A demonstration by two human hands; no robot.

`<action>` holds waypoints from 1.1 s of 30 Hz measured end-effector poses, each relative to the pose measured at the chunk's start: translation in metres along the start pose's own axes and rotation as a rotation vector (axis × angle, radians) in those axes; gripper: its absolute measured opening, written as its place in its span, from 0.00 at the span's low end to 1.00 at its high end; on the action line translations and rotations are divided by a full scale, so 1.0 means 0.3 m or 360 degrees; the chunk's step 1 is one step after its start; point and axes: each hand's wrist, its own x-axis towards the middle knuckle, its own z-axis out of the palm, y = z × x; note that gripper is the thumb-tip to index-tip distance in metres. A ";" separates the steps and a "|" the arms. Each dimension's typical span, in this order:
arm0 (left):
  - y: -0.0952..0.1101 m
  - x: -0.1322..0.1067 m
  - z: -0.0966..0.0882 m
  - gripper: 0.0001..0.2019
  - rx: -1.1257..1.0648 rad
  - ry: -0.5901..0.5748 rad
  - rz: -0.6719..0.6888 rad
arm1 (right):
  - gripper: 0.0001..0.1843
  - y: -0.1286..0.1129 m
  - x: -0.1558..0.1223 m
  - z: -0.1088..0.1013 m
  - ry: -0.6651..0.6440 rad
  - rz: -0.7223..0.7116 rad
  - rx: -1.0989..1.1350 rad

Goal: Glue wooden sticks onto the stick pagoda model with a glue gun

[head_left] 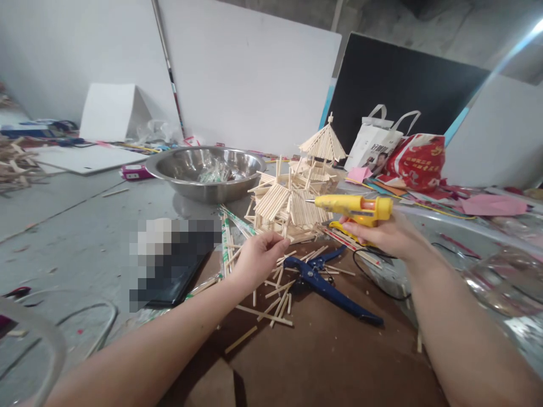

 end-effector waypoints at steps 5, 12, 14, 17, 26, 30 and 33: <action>0.001 0.003 0.000 0.12 -0.0001 -0.0008 0.0036 | 0.15 -0.027 -0.009 0.036 -0.0089 -0.0003 -0.0326; 0.000 0.004 0.002 0.13 0.0018 -0.0006 0.0054 | 0.13 -0.035 -0.011 0.061 -0.0041 -0.0046 -0.0339; -0.004 0.005 0.003 0.13 0.0002 -0.0013 0.0056 | 0.12 -0.037 -0.010 0.065 -0.0030 -0.0087 -0.0333; -0.010 0.008 0.004 0.13 -0.0017 -0.0024 0.0067 | 0.11 -0.035 -0.009 0.071 -0.0004 -0.0118 -0.0326; -0.005 0.005 0.001 0.14 -0.0010 -0.0053 0.0019 | 0.13 -0.034 -0.006 0.082 0.0033 -0.0135 -0.0372; -0.006 0.006 0.002 0.14 -0.0017 -0.0058 0.0026 | 0.13 -0.042 -0.006 0.082 0.0016 -0.0105 -0.0394; -0.009 0.006 0.004 0.13 -0.0017 -0.0062 0.0022 | 0.12 -0.050 -0.007 0.080 -0.0007 -0.0137 -0.0388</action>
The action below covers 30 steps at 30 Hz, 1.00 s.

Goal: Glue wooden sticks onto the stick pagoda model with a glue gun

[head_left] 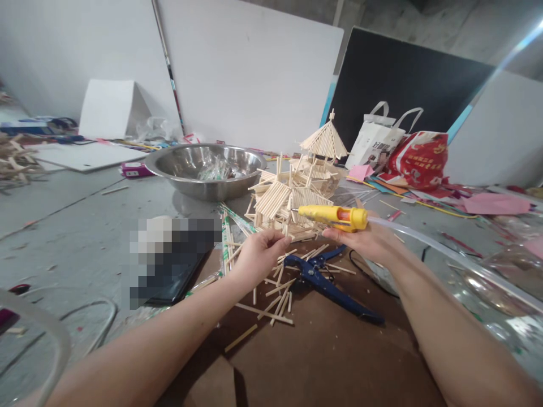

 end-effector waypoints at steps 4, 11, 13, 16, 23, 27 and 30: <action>0.002 0.000 0.000 0.13 0.0019 0.0020 -0.0006 | 0.11 -0.003 0.000 -0.002 0.0021 -0.0042 -0.0021; 0.003 0.001 -0.003 0.13 -0.0002 0.0012 -0.0004 | 0.12 0.007 0.003 0.003 0.0044 -0.0063 -0.0050; 0.000 0.002 -0.002 0.13 -0.0001 0.0022 0.0005 | 0.13 0.011 0.001 0.002 0.0026 -0.0045 -0.0061; -0.002 0.002 -0.001 0.14 -0.0018 0.0021 -0.0015 | 0.14 0.013 -0.003 -0.004 -0.0010 -0.0015 -0.0084; 0.006 0.001 -0.002 0.13 0.0006 0.0024 -0.0023 | 0.18 0.019 -0.005 -0.024 -0.0150 0.0056 -0.0125; 0.007 0.004 -0.003 0.12 0.0000 0.0026 -0.0036 | 0.20 0.027 -0.002 -0.030 -0.0198 0.0041 -0.0113; 0.013 0.008 -0.004 0.12 0.0022 0.0034 -0.0034 | 0.20 0.026 -0.003 -0.033 -0.0232 -0.0008 -0.0070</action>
